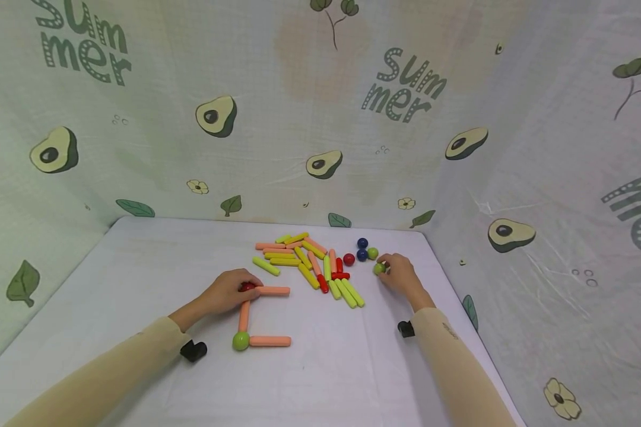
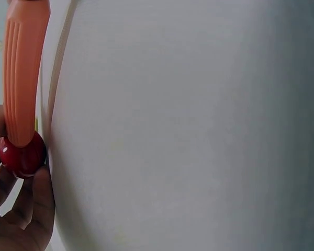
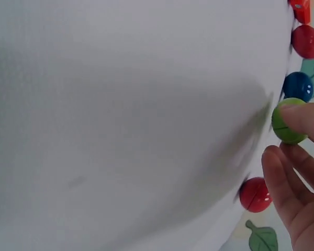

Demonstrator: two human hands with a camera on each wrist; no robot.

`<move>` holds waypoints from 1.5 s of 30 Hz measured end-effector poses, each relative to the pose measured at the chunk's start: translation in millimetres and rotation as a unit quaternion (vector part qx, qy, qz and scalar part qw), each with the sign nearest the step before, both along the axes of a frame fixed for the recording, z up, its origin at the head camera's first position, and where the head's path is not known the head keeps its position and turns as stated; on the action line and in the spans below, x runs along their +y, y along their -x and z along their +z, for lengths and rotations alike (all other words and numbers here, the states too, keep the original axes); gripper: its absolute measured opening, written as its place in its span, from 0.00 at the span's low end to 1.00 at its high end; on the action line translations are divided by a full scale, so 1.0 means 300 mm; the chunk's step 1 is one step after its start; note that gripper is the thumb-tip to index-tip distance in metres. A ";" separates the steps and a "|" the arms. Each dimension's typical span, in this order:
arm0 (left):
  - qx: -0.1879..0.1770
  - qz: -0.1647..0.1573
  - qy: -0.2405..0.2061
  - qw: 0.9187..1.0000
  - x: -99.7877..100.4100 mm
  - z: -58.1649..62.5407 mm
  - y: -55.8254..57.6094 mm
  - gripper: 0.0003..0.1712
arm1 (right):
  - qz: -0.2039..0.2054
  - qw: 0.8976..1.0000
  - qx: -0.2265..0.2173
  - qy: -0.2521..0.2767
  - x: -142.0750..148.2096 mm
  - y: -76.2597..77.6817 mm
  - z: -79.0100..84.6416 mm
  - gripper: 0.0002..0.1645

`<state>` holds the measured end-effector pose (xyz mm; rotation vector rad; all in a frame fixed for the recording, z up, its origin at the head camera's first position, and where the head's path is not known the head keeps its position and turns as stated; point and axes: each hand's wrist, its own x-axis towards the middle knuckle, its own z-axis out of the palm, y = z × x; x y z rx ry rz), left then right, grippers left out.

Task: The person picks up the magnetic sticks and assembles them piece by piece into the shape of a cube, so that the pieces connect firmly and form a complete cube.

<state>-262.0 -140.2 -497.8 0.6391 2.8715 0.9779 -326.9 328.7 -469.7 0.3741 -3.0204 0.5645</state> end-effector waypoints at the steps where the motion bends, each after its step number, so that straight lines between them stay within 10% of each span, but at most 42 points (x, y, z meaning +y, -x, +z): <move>1: 0.002 -0.001 0.000 1.000 0.000 -0.001 0.000 0.09 | 0.001 1.000 0.004 0.001 -0.007 -0.006 0.005 0.22; 21: -0.001 -0.004 -0.011 1.000 -0.004 -0.005 -0.012 0.09 | 0.144 0.985 -0.015 0.096 -0.436 -0.184 0.058 0.20; 45: -0.001 -0.003 -0.007 1.000 0.001 0.009 -0.010 0.09 | 0.174 0.979 -0.061 0.087 -0.594 -0.195 0.005 0.16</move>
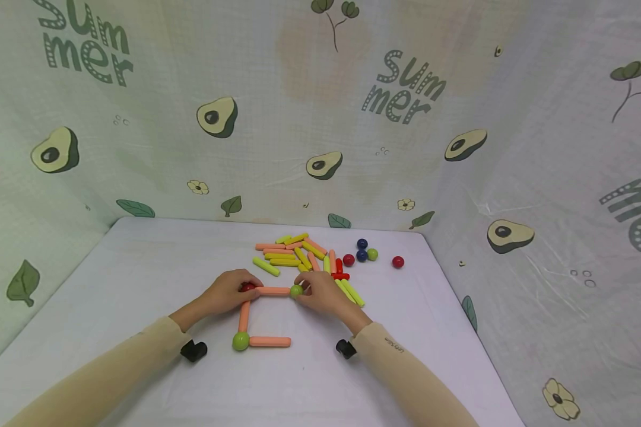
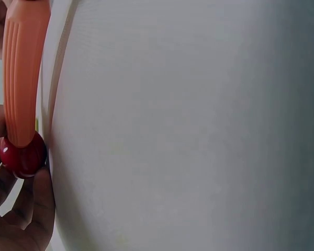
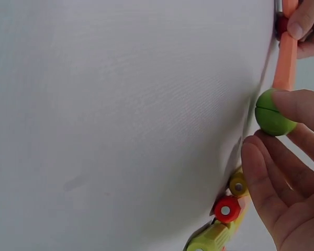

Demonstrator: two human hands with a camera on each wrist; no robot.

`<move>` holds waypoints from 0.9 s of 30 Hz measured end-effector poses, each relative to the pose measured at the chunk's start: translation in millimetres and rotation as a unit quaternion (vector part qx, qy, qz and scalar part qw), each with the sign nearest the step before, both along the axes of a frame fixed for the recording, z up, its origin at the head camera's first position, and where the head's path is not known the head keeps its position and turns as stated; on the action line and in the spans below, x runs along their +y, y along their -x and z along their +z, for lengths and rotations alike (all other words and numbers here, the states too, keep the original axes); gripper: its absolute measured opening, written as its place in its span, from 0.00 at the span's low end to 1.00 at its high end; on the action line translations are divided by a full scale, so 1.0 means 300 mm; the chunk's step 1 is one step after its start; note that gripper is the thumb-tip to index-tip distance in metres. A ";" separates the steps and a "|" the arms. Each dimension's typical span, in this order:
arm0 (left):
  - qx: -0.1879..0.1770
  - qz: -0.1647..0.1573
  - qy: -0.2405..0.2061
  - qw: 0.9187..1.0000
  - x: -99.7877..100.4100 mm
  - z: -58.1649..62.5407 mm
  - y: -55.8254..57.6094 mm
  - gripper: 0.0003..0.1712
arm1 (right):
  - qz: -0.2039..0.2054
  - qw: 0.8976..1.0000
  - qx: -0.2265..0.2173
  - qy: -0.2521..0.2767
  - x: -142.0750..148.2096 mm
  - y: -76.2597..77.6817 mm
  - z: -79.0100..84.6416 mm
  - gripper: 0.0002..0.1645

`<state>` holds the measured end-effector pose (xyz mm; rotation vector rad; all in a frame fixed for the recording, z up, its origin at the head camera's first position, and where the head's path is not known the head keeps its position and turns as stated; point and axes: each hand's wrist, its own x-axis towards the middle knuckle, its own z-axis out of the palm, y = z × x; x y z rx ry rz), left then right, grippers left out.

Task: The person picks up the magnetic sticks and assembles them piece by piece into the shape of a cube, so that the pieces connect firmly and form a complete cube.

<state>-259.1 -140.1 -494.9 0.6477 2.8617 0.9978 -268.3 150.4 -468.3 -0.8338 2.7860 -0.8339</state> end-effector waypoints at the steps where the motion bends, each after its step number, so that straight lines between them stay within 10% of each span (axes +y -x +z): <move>1: 0.002 -0.001 0.000 1.000 0.000 -0.001 0.001 0.09 | 0.000 1.000 0.001 -0.001 0.000 0.000 -0.002 0.16; 16: 0.025 0.004 0.016 1.000 -0.016 -0.003 0.023 0.14 | 0.009 1.000 0.014 0.001 -0.018 0.023 -0.025 0.17; 27: 0.072 -0.068 0.004 0.995 0.040 0.058 -0.108 0.19 | -0.006 1.000 0.006 -0.011 -0.020 0.022 -0.008 0.18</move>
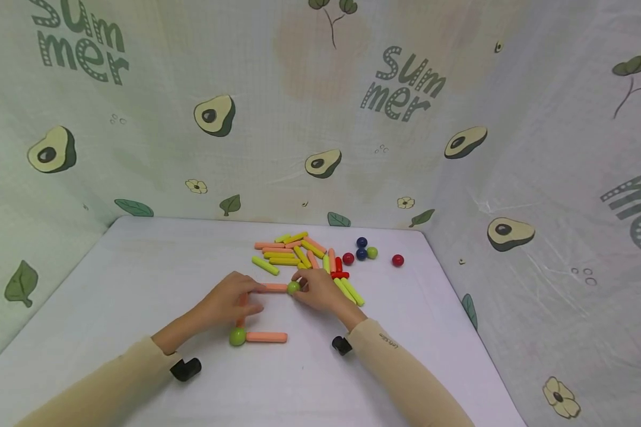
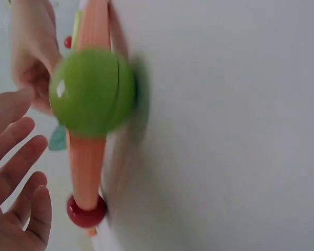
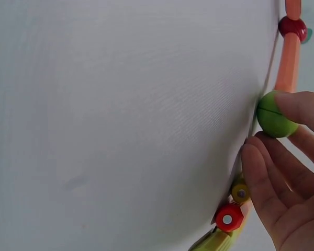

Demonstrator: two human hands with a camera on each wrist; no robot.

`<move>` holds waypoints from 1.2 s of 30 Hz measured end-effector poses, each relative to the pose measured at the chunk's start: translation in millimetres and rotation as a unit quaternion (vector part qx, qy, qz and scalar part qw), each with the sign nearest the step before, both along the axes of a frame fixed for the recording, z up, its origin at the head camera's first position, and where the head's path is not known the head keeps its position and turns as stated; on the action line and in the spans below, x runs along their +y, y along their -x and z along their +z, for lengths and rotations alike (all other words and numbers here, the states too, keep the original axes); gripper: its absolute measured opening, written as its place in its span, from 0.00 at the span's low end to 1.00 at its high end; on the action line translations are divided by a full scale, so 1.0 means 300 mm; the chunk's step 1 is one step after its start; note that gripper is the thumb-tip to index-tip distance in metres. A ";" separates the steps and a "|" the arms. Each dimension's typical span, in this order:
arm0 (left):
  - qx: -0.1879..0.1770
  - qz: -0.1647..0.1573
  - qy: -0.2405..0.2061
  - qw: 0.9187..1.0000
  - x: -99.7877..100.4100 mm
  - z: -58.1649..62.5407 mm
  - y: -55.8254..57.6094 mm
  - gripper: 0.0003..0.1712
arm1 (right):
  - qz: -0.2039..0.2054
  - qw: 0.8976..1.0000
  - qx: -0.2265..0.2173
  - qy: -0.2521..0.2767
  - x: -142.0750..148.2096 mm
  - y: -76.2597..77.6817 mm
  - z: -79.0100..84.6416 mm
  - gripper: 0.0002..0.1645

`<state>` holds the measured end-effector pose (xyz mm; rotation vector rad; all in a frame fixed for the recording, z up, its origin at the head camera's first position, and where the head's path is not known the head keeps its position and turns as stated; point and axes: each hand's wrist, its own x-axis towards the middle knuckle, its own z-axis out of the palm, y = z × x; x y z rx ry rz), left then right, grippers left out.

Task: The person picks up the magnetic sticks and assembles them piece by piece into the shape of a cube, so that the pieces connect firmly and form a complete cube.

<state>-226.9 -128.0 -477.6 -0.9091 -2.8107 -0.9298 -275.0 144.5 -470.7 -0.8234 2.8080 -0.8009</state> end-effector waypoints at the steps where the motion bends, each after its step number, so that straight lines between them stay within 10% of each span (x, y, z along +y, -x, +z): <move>1: -0.004 -0.009 0.005 1.000 0.006 -0.002 -0.019 0.19 | 0.000 1.000 0.001 0.000 0.000 0.001 -0.001 0.18; 11: -0.021 -0.059 0.037 0.997 0.030 -0.030 -0.137 0.17 | -0.001 1.000 -0.003 0.006 -0.005 0.008 -0.016 0.18; 28: -0.080 -0.043 0.004 0.996 0.030 -0.053 -0.143 0.13 | 0.001 1.000 -0.010 0.007 0.032 -0.006 0.018 0.23; 36: -0.093 -0.039 -0.003 0.995 0.033 -0.036 -0.155 0.14 | -0.086 0.996 0.028 0.026 0.240 0.063 0.082 0.22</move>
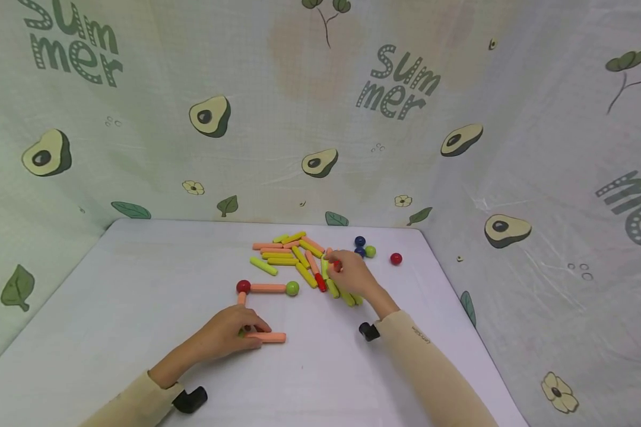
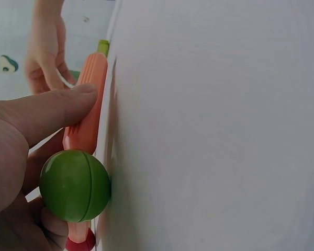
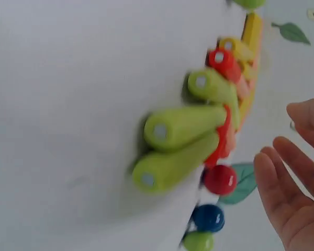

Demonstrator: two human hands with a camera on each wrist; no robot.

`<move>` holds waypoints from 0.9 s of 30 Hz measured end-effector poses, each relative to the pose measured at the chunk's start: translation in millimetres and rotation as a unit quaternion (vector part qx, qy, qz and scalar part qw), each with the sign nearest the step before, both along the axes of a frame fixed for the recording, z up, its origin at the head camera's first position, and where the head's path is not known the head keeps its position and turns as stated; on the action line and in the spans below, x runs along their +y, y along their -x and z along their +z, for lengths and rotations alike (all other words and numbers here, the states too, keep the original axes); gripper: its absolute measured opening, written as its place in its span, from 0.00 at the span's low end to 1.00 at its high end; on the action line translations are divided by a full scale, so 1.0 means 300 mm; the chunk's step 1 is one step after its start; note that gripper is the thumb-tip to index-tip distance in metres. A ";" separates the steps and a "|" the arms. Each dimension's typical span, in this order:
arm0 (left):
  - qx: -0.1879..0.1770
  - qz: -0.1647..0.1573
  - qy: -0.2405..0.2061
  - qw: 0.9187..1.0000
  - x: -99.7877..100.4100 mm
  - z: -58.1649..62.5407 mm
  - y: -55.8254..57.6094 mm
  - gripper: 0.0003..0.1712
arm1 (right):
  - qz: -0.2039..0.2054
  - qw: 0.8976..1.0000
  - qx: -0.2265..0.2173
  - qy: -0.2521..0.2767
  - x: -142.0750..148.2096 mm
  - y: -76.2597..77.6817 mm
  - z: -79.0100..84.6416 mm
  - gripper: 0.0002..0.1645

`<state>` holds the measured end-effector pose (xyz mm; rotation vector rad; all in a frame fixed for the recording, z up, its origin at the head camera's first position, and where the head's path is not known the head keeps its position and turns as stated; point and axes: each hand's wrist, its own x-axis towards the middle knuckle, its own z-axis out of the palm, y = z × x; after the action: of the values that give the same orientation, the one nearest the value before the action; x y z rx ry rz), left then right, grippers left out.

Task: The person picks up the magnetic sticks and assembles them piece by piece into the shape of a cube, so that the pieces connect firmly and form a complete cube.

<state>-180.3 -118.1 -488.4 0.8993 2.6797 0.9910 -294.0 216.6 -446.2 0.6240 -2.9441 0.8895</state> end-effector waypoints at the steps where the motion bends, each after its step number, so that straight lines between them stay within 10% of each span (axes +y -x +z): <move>1: -0.002 0.000 -0.002 1.000 0.000 0.002 -0.001 0.14 | -0.016 1.000 0.012 -0.006 0.036 0.013 0.001 0.22; 13: -0.003 0.004 0.006 1.000 0.002 0.003 -0.004 0.14 | -0.133 0.987 0.076 -0.058 0.463 0.124 -0.081 0.24; 27: -0.008 -0.001 -0.003 1.000 0.006 0.008 -0.005 0.14 | -0.138 0.988 0.012 -0.072 0.524 0.132 -0.110 0.24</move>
<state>-178.9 -116.4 -486.0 0.8903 2.6648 1.0012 -333.6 373.8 -479.2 0.2156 -2.9912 0.6429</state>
